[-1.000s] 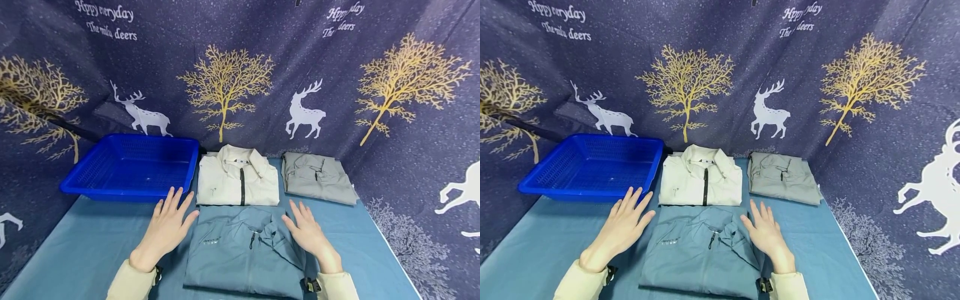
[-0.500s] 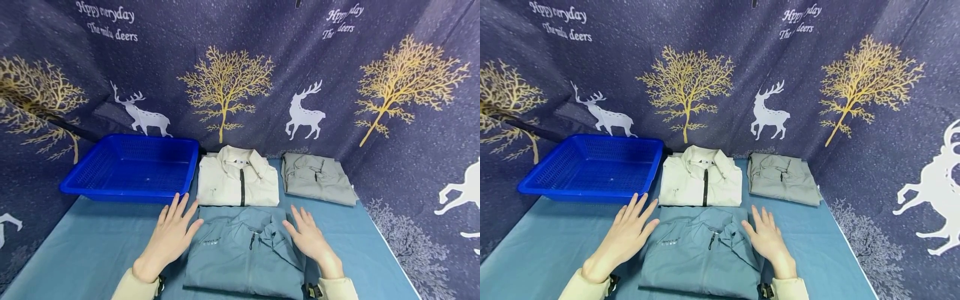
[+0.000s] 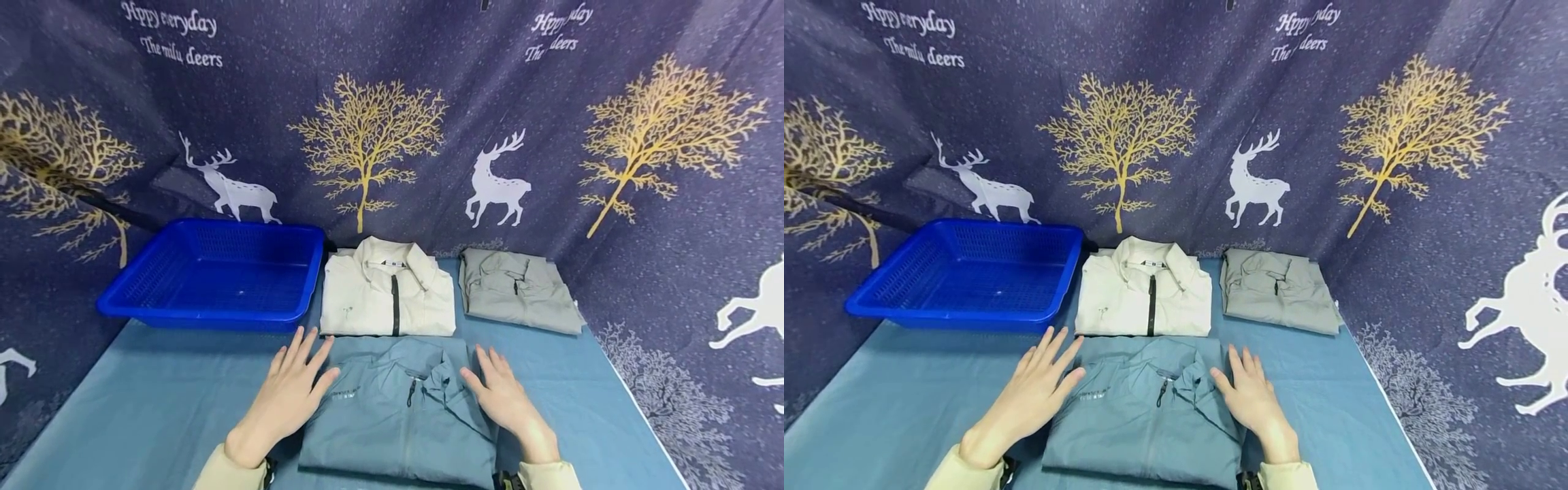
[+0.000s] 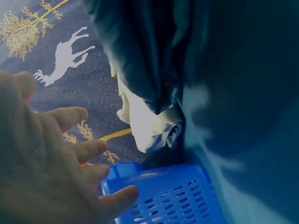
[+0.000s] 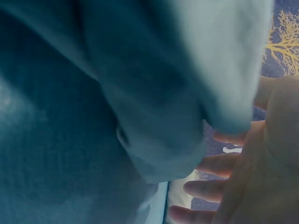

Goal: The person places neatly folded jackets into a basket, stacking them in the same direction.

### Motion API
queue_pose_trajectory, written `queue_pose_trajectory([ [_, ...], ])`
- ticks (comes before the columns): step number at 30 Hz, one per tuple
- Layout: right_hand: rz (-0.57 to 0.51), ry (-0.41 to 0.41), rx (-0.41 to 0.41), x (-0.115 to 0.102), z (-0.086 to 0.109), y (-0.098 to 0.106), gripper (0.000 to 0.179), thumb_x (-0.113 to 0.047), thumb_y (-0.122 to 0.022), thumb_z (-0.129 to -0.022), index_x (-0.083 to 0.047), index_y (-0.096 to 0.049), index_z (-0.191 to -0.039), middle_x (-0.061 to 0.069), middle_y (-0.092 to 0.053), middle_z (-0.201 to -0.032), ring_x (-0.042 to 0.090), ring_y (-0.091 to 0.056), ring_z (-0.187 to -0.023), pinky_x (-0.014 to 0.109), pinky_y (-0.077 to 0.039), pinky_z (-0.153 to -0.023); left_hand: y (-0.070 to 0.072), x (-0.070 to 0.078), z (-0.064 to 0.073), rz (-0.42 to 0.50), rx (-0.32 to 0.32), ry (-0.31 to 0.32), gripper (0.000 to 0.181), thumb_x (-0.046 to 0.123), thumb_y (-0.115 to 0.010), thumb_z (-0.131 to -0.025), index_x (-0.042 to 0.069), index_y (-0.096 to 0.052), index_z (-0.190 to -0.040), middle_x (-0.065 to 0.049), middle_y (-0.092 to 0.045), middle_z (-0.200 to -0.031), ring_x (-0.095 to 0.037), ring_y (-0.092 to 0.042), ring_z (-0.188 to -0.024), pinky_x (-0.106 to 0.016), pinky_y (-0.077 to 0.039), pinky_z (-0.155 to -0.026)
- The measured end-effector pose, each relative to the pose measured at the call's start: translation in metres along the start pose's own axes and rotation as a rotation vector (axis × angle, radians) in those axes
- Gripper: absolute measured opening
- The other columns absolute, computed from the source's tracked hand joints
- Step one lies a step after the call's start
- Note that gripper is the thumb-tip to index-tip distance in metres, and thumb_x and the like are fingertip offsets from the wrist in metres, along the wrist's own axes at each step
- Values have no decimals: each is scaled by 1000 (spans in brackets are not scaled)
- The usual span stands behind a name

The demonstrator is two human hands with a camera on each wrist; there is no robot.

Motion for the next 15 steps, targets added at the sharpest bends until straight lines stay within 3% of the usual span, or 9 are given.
queue_pose_trajectory([
  [5,-20,-14,-11,4,1,-6,76,-51,-42,-102,-1,-20,-155,32,-12,-156,53,-5,-141,69,-13,-108,-11,-4,0,17,-22,16,68,59,-29,-102,17,-34,-154,-13,-18,-161,-32,-2,-148,-62,-15,-111],
  [15,-18,17,16,4,2,-14,77,-47,-44,-102,8,-22,-152,36,-18,-153,55,-11,-139,67,-16,-108,-25,-13,-1,147,-107,103,65,53,-36,-103,16,-27,-156,-17,-14,-161,-40,-10,-146,-68,-20,-107],
])
Point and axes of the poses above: each hand's wrist, its own z-axis away from the middle knuckle, its own y-axis out of the back of the hand, x = y × z, the point moved 9 cm from there along -z, towards the middle knuckle
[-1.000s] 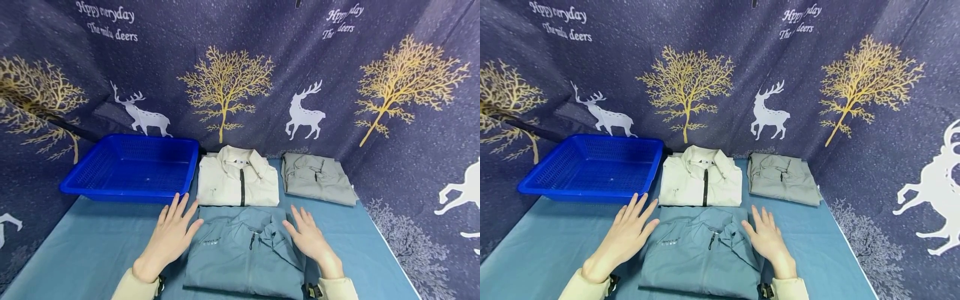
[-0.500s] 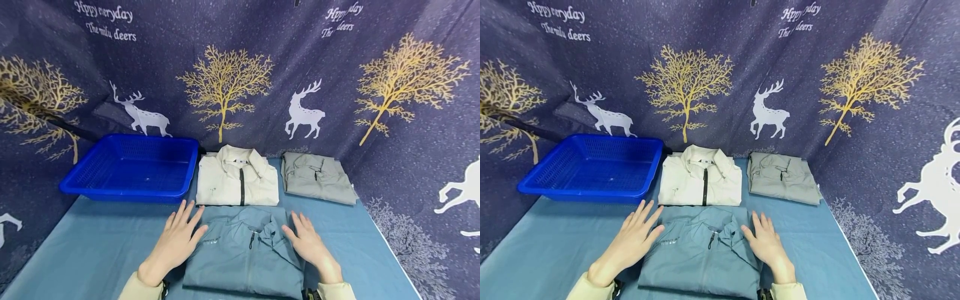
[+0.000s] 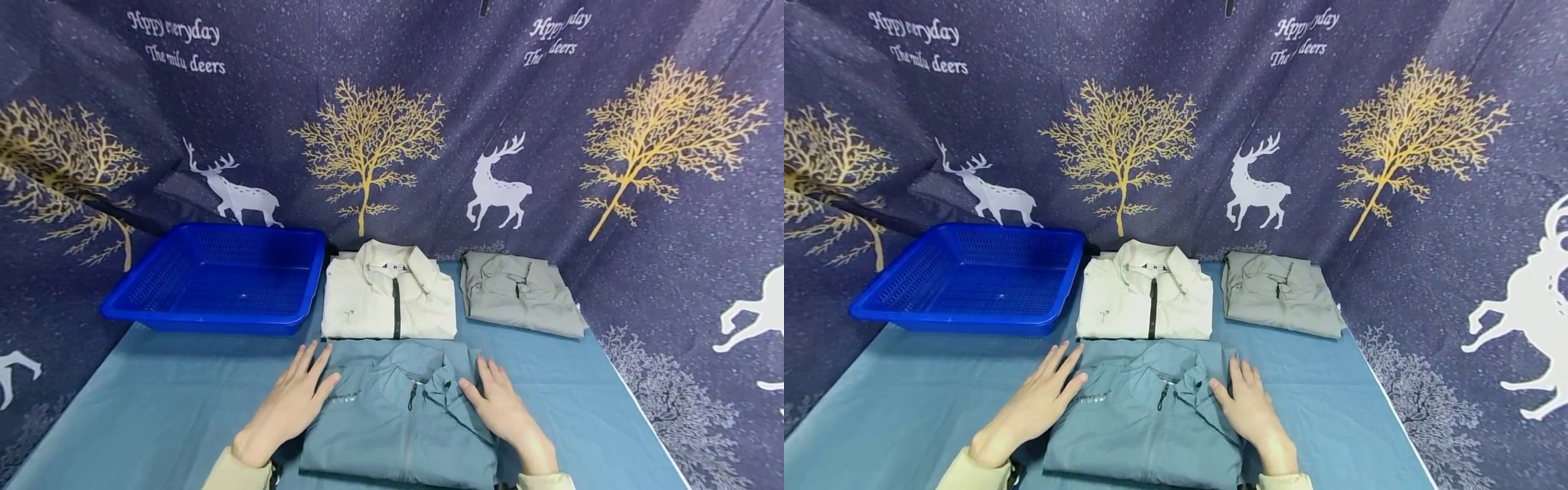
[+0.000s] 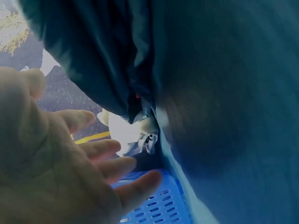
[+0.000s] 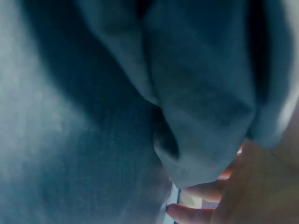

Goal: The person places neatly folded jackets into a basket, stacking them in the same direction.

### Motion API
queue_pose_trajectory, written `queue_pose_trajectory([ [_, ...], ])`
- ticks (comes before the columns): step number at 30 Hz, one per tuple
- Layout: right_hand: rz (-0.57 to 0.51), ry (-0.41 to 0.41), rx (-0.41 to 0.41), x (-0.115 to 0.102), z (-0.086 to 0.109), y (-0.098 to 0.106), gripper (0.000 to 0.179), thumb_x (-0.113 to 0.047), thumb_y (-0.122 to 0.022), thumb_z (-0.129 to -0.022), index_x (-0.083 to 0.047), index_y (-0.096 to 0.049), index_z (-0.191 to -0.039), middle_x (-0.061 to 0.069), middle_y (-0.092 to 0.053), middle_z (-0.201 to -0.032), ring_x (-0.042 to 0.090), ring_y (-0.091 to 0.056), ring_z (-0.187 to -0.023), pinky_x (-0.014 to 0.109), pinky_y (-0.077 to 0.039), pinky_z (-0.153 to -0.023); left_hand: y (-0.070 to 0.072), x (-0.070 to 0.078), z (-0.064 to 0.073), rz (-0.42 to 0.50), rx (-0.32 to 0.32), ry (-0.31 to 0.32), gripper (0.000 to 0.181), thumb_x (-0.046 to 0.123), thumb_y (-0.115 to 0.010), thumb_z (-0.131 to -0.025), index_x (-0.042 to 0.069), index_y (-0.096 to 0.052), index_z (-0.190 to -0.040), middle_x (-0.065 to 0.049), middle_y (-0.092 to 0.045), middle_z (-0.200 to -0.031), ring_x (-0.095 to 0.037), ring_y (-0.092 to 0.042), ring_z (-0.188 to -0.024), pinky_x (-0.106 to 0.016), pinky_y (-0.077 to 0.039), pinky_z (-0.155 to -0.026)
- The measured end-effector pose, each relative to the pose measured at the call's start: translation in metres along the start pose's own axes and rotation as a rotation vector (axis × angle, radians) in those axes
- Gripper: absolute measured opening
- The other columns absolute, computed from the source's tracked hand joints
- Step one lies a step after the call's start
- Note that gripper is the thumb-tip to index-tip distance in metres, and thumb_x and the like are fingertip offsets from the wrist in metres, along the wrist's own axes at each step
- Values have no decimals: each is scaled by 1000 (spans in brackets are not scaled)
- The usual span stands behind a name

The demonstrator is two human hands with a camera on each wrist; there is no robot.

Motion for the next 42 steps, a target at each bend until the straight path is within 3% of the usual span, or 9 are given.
queue_pose_trajectory([
  [10,-39,0,-22,-2,3,-6,78,-47,-48,-101,6,-23,-152,36,-18,-152,54,-11,-140,68,-15,-108,-6,-4,0,91,-35,21,68,52,-38,-103,13,-24,-157,-25,-20,-157,-44,-17,-143,-66,-22,-108],
  [17,-72,40,-22,-5,6,-10,76,-43,-56,-98,0,-26,-154,35,-25,-151,52,-18,-140,68,-19,-107,-10,-6,0,119,-90,44,69,55,-37,-102,14,-26,-156,-22,-27,-156,-46,-14,-143,-66,-17,-109],
  [22,-91,68,-58,-12,8,-16,76,-38,-61,-97,-4,-25,-155,31,-25,-153,50,-16,-141,66,-18,-109,-17,-6,1,98,-137,37,70,54,-42,-101,13,-27,-156,-16,-30,-156,-46,-20,-142,-66,-18,-109],
  [26,-77,90,-86,-19,10,-21,76,-28,-65,-95,-5,-25,-155,28,-24,-154,47,-17,-142,64,-20,-110,-22,-4,0,21,-151,-7,70,46,-54,-99,11,-30,-155,-24,-36,-151,-48,-26,-139,-66,-23,-107],
  [29,-73,104,-77,-23,10,-20,77,-22,-68,-94,-3,-25,-155,27,-27,-154,45,-22,-141,62,-23,-110,-23,-1,-1,-27,-148,-38,70,40,-60,-97,9,-34,-153,-29,-40,-146,-48,-29,-138,-64,-26,-106],
  [35,-29,120,-28,-27,9,-18,76,-13,-73,-88,2,-32,-151,27,-35,-150,46,-30,-138,60,-27,-109,-17,5,1,-28,-100,-76,68,33,-68,-93,3,-41,-149,-26,-46,-142,-41,-40,-134,-62,-30,-104],
  [42,19,127,29,-31,3,-15,74,-7,-78,-82,0,-42,-146,26,-43,-141,45,-39,-131,58,-35,-104,-12,10,-3,80,-71,-127,62,16,-73,-89,-3,-48,-142,-23,-49,-142,-38,-46,-130,-51,-36,-106],
])
Point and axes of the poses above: each hand's wrist, its own z-axis away from the middle knuckle, its own y-axis out of the back of the hand, x = y × z, the point moved 9 cm from there along -z, towards the middle knuckle
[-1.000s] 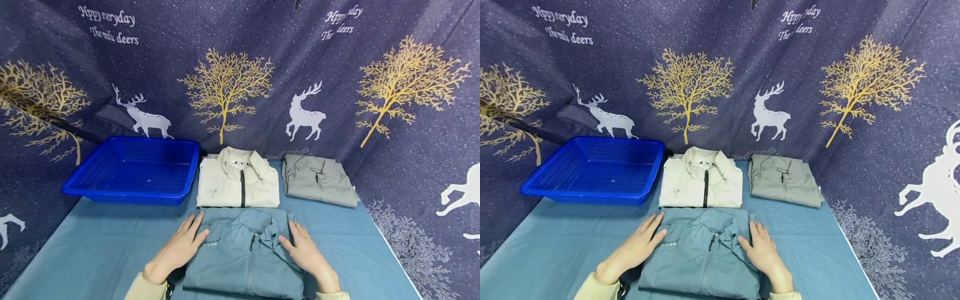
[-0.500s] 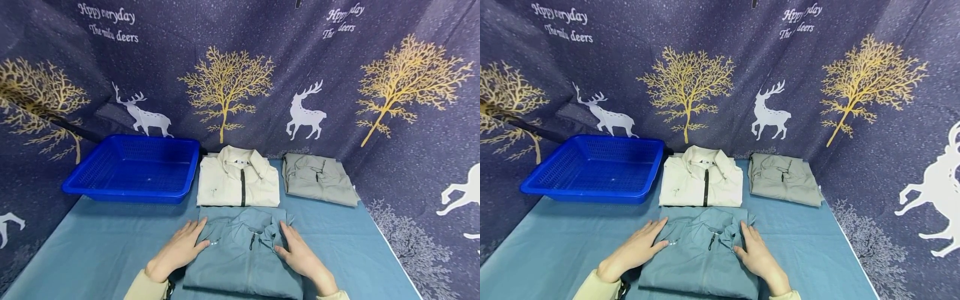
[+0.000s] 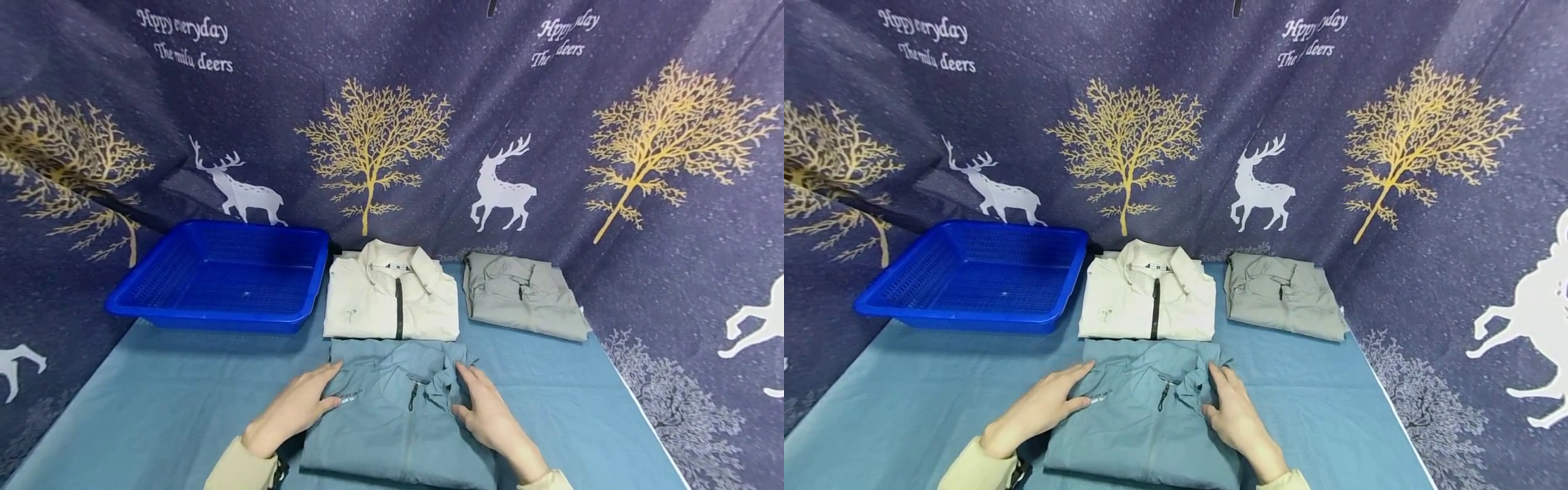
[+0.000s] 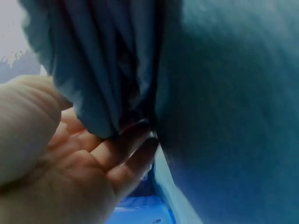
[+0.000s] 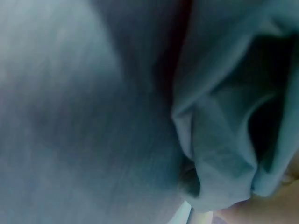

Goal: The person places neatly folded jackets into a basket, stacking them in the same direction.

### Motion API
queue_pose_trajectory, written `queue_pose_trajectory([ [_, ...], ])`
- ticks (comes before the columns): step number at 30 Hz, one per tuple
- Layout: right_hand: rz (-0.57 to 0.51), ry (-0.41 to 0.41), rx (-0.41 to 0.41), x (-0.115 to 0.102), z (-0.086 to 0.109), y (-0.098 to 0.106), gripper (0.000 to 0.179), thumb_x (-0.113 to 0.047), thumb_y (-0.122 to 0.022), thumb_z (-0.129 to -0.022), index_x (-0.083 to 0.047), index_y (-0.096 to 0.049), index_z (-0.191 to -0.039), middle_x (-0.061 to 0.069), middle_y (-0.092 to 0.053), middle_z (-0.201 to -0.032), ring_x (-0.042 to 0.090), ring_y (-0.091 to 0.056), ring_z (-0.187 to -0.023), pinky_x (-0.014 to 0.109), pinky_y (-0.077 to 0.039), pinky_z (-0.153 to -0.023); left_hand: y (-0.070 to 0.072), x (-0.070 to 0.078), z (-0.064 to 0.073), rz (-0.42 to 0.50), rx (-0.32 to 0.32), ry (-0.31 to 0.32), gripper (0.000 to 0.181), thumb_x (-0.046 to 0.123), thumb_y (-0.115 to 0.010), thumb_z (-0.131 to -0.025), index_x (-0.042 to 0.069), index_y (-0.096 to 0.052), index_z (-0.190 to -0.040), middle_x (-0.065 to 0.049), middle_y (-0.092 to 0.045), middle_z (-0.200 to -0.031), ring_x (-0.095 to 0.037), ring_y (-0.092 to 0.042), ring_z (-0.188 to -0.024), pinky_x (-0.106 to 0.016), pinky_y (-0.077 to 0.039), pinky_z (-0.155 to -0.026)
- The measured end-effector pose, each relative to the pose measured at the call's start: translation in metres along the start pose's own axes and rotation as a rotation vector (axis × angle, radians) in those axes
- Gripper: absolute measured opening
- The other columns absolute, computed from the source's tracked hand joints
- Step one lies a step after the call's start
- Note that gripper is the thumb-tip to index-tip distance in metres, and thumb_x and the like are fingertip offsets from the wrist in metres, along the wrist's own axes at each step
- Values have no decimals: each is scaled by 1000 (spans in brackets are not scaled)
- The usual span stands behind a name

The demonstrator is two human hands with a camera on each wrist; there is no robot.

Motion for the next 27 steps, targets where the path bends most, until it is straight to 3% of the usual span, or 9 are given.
queue_pose_trajectory([
  [4,1,-18,13,3,-2,1,74,-7,-80,-79,-3,-46,-145,22,-49,-131,42,-48,-123,56,-41,-99,1,3,-5,39,15,-28,57,9,-74,-86,-6,-52,-137,-24,-51,-139,-38,-48,-128,-49,-38,-105],
  [7,-18,-60,-20,8,-1,-1,77,-10,-81,-80,-6,-44,-147,27,-49,-131,47,-46,-124,60,-40,-98,1,4,-8,41,24,-24,55,6,-75,-86,-6,-54,-136,-24,-52,-138,-38,-49,-127,-49,-38,-105],
  [11,-37,-107,-54,14,-2,-1,77,-13,-80,-81,-10,-43,-148,33,-45,-139,51,-40,-128,63,-37,-100,2,2,-9,50,17,18,54,7,-76,-85,-4,-57,-134,-22,-55,-133,-37,-52,-123,-49,-41,-101],
  [16,-79,-107,-58,14,-5,2,75,-11,-80,-81,-9,-45,-147,26,-49,-140,45,-44,-129,58,-40,-100,2,-6,-10,89,-35,118,55,13,-76,-86,1,-57,-136,-14,-57,-120,-31,-55,-112,-47,-46,-94],
  [22,-118,-76,-16,11,-6,7,64,-7,-76,-84,-11,-52,-143,24,-52,-138,43,-46,-127,57,-42,-98,3,-15,-10,160,-78,193,52,17,-74,-88,6,-58,-136,-17,-57,-132,-36,-50,-124,-52,-42,-99],
  [25,-128,-57,10,9,-6,10,61,-6,-76,-84,-13,-56,-140,22,-54,-136,37,-54,-120,51,-47,-92,0,-18,-10,217,-104,197,51,16,-73,-89,8,-58,-137,-15,-55,-136,-37,-47,-128,-54,-40,-100],
  [27,-147,-56,15,9,-6,12,60,-5,-75,-84,-14,-56,-140,21,-54,-136,33,-62,-103,46,-47,-86,-2,-19,-10,250,-122,199,49,16,-72,-90,8,-58,-136,-15,-54,-137,-38,-45,-130,-55,-39,-101],
])
Point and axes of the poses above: each hand's wrist, its own z-axis away from the middle knuckle, its own y-axis out of the back of the hand, x = y × z, the point moved 9 cm from there along -z, towards the middle knuckle
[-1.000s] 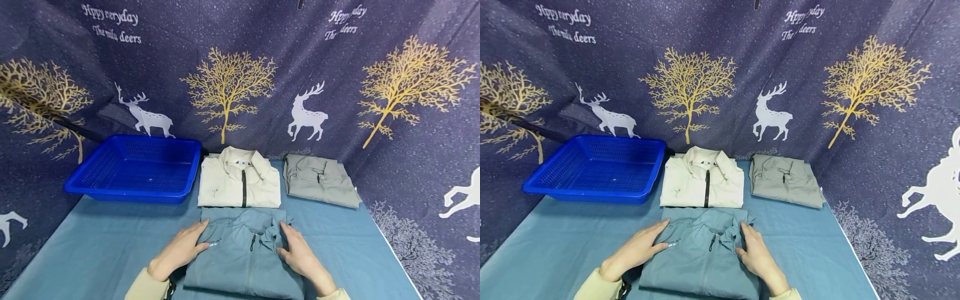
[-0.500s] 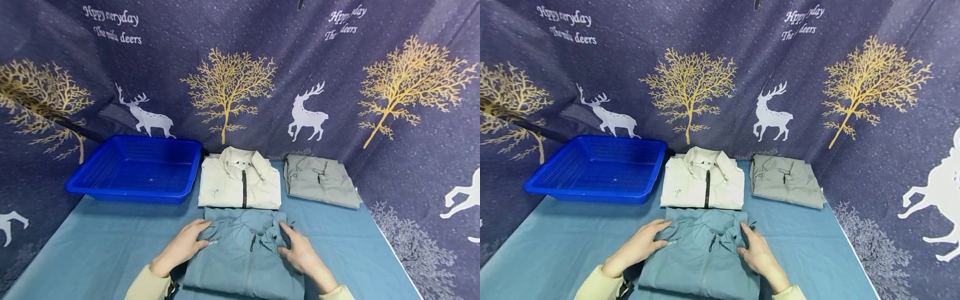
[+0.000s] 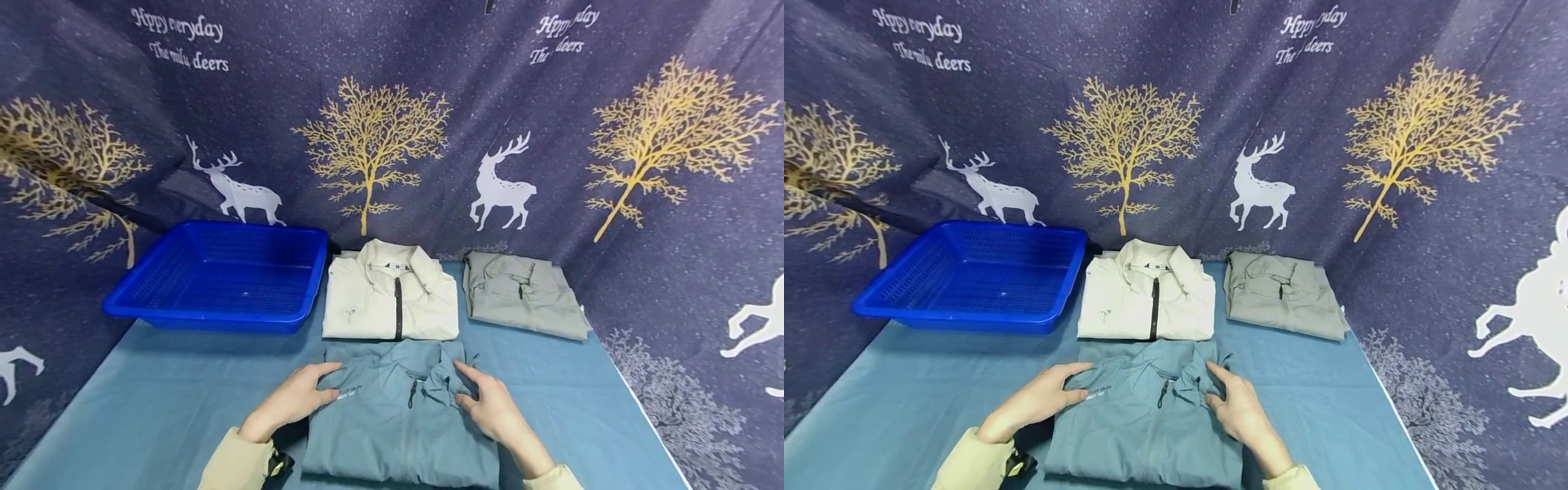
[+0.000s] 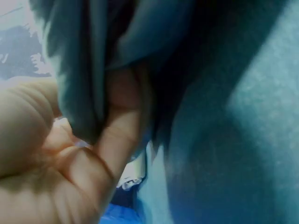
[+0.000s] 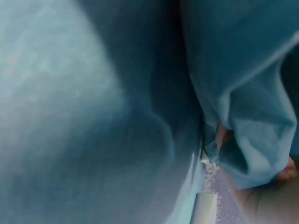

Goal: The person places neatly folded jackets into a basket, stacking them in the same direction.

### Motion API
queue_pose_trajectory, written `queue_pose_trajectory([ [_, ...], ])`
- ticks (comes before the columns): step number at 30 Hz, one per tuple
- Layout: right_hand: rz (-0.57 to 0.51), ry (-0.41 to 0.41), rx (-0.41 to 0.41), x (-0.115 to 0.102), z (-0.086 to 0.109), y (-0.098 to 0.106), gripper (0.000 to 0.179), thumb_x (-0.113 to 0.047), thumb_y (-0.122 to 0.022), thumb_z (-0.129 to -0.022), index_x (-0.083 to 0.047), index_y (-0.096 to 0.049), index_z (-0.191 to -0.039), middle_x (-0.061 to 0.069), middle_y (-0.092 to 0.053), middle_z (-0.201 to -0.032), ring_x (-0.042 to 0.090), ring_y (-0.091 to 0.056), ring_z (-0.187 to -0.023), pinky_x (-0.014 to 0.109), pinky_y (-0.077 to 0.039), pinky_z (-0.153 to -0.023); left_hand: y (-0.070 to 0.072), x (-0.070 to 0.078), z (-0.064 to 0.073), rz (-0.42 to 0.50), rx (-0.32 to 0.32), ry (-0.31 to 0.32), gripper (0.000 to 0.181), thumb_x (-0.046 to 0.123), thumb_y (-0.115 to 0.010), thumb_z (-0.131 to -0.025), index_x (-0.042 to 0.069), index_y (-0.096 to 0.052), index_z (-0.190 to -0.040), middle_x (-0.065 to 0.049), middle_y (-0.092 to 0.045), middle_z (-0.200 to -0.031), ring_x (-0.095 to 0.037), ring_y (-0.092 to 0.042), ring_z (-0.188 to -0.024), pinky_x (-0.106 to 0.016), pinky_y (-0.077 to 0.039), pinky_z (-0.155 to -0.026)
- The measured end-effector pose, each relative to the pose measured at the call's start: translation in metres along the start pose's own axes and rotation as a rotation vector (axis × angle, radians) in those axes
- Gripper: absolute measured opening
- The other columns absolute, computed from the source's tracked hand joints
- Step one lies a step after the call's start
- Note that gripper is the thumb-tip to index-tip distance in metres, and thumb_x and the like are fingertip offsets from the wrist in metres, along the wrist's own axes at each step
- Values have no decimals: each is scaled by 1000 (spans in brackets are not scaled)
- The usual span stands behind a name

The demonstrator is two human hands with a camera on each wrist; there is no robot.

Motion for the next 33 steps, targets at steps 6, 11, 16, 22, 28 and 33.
queue_pose_trajectory([
  [6,-8,23,40,-5,2,8,56,-5,-75,-84,-15,-59,-137,19,-58,-134,39,-57,-116,53,-45,-95,-1,3,2,31,-8,-37,44,13,-70,-91,3,-61,-132,-16,-56,-134,-37,-46,-128,-55,-40,-100],
  [11,1,56,75,-12,2,14,54,-7,-76,-84,-14,-61,-135,18,-61,-130,39,-52,-123,55,-43,-98,3,10,4,11,11,-80,42,10,-69,-91,1,-61,-131,-17,-58,-133,-35,-49,-127,-53,-41,-100],
  [16,11,85,95,-20,2,19,52,-8,-76,-84,-14,-62,-134,16,-61,-129,38,-54,-121,54,-44,-97,8,17,7,-7,26,-106,41,9,-67,-91,1,-61,-131,-15,-59,-132,-34,-51,-126,-52,-42,-100],
  [22,-6,109,101,-30,3,24,51,-8,-75,-85,-14,-62,-134,15,-61,-130,36,-54,-123,54,-44,-97,13,24,11,24,25,-129,40,8,-65,-92,2,-61,-131,-14,-60,-131,-33,-52,-124,-51,-43,-100],
  [28,-6,119,106,-42,4,28,51,-8,-75,-85,-16,-62,-135,14,-61,-131,28,-62,-108,47,-48,-90,22,27,15,37,53,-103,40,8,-66,-92,3,-61,-132,-14,-59,-132,-31,-53,-124,-50,-43,-100],
  [33,-17,132,114,-50,6,33,52,-9,-74,-86,-17,-61,-136,13,-61,-131,13,-48,-53,40,-45,-80,30,28,17,29,82,-89,41,9,-67,-91,4,-62,-132,-13,-60,-132,-27,-55,-122,-49,-44,-99],
])
Point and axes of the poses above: each hand's wrist, its own z-axis away from the middle knuckle, its own y-axis out of the back of the hand, x = y × z, the point moved 9 cm from there along -z, towards the middle knuckle
